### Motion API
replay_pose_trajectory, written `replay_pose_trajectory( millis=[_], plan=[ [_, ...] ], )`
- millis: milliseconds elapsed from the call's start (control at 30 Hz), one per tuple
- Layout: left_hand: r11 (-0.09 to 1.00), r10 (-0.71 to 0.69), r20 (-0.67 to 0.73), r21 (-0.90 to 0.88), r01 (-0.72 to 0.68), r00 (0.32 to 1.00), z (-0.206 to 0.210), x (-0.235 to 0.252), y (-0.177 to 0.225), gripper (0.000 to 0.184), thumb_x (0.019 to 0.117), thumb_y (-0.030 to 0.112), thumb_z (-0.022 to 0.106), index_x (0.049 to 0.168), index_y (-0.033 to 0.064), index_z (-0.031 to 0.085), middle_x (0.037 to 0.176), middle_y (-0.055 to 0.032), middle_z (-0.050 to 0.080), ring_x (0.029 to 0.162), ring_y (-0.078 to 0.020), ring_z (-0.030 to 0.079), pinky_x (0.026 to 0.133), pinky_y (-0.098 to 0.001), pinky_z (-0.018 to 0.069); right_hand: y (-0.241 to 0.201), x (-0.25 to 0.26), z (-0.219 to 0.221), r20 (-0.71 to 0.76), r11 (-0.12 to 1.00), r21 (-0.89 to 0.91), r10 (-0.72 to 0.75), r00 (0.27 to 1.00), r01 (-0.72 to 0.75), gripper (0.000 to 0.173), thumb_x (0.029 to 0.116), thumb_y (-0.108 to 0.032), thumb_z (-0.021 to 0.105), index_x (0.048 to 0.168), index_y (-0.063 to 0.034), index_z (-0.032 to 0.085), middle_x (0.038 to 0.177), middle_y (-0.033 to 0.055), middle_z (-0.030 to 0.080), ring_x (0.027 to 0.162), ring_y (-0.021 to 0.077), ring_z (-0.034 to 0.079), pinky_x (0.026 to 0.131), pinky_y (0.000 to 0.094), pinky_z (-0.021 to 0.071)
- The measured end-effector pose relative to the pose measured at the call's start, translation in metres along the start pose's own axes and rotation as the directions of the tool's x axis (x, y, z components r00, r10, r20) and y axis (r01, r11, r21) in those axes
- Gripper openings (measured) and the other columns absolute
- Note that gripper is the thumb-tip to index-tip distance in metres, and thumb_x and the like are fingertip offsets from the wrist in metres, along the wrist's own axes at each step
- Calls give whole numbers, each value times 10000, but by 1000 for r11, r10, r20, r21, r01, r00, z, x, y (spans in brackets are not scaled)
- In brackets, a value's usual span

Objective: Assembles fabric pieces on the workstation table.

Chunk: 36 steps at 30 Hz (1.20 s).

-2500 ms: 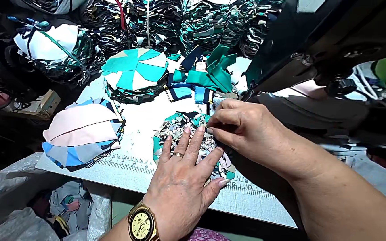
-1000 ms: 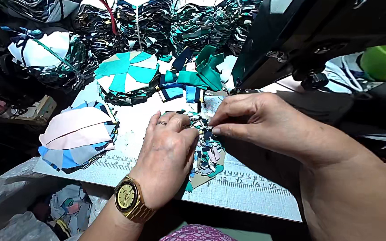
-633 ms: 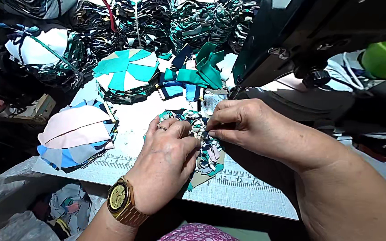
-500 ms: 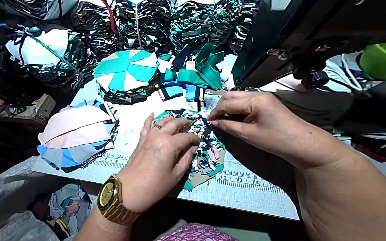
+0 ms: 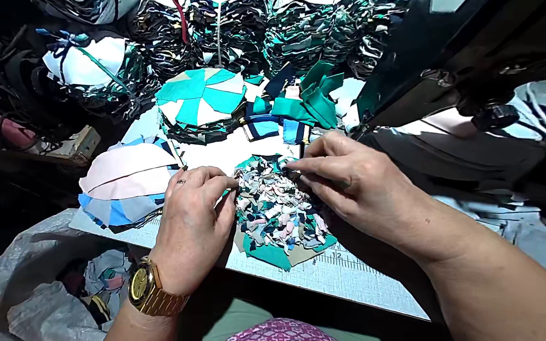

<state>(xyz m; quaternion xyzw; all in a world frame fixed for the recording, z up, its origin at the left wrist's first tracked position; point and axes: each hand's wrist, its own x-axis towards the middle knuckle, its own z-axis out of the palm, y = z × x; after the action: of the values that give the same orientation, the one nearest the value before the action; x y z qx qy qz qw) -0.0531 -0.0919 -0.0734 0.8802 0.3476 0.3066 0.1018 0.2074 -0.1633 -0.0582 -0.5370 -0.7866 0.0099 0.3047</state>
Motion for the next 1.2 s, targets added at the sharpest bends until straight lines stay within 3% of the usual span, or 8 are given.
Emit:
replay_pose_trajectory(
  millis=[67, 133, 233, 333, 633, 733, 933, 1200],
  plan=[
    [1000, -14, -23, -4, 14, 1000, 1, -3, -1, 187, 961, 206, 625, 1060, 157, 776, 1112, -6, 692, 1065, -161, 627, 987, -447, 470, -4, 2, 1, -29, 1000, 9, -28, 999, 28, 291, 990, -158, 557, 1181, -77, 760, 1063, 63, 629, 967, 165, 604, 812, 299, 528],
    [1000, -30, -32, -8, 30, 999, 1, -5, -3, 179, 956, 203, 632, 1058, 165, 775, 1100, -3, 684, 1060, -166, 616, 953, -424, 483, -9, 2, 7, 16, 999, -24, -49, 999, 49, 374, 1045, -261, 485, 1272, -78, 719, 1290, 112, 641, 1208, 249, 597, 993, 393, 515],
    [999, -31, -37, -10, 31, 999, 4, -6, -4, 182, 953, 189, 631, 1052, 143, 778, 1102, -28, 674, 1059, -186, 610, 949, -431, 483, -19, -2, 21, 236, 994, -107, 4, 972, 22, 649, 1086, -474, 270, 1563, -66, 436, 1647, 124, 364, 1556, 317, 254, 1250, 527, 237],
    [999, -12, -41, -31, 11, 999, 9, -6, -6, 188, 958, 184, 631, 1055, 126, 782, 1116, -46, 673, 1084, -210, 606, 974, -449, 475, -21, -6, 32, 302, 977, -208, 30, 953, 35, 750, 1073, -555, 212, 1606, -43, 339, 1678, 144, 293, 1579, 307, 187, 1269, 533, 162],
    [983, -77, -140, -175, 52, 987, 13, -7, -6, 342, 934, 49, 531, 1220, 73, 715, 1241, -87, 647, 1145, -199, 598, 955, -354, 508, -24, 5, 26, 229, 990, -124, -31, 973, 60, 693, 1083, -528, 238, 1597, -86, 385, 1671, 128, 316, 1571, 298, 221, 1276, 537, 156],
    [979, -90, -147, -194, 60, 985, 12, -7, -5, 376, 930, 19, 499, 1260, 53, 675, 1254, -82, 645, 1169, -192, 600, 981, -357, 506, -27, 8, 35, 312, 988, -137, -22, 950, 69, 703, 1072, -569, 217, 1608, -144, 379, 1676, 108, 313, 1572, 294, 217, 1263, 560, 170],
    [986, -66, -106, -160, 48, 992, 11, -12, -8, 352, 951, 87, 500, 1257, 58, 671, 1248, -80, 642, 1118, -153, 622, 934, -332, 545, -36, 6, 37, 340, 984, -176, 65, 938, -4, 704, 1046, -605, 313, 1599, -178, 404, 1666, 123, 327, 1558, 334, 243, 1246, 595, 182],
    [936, -11, -77, -352, -17, 997, 26, -13, -31, 336, 957, 68, 502, 1172, -159, 622, 1219, -314, 607, 1178, -303, 617, 1010, -396, 530, -48, -4, 21, 394, 966, -166, 248, 885, -198, 694, 1050, -591, 409, 1605, -176, 381, 1684, 105, 287, 1586, 288, 150, 1280, 545, 88]
  ],
)
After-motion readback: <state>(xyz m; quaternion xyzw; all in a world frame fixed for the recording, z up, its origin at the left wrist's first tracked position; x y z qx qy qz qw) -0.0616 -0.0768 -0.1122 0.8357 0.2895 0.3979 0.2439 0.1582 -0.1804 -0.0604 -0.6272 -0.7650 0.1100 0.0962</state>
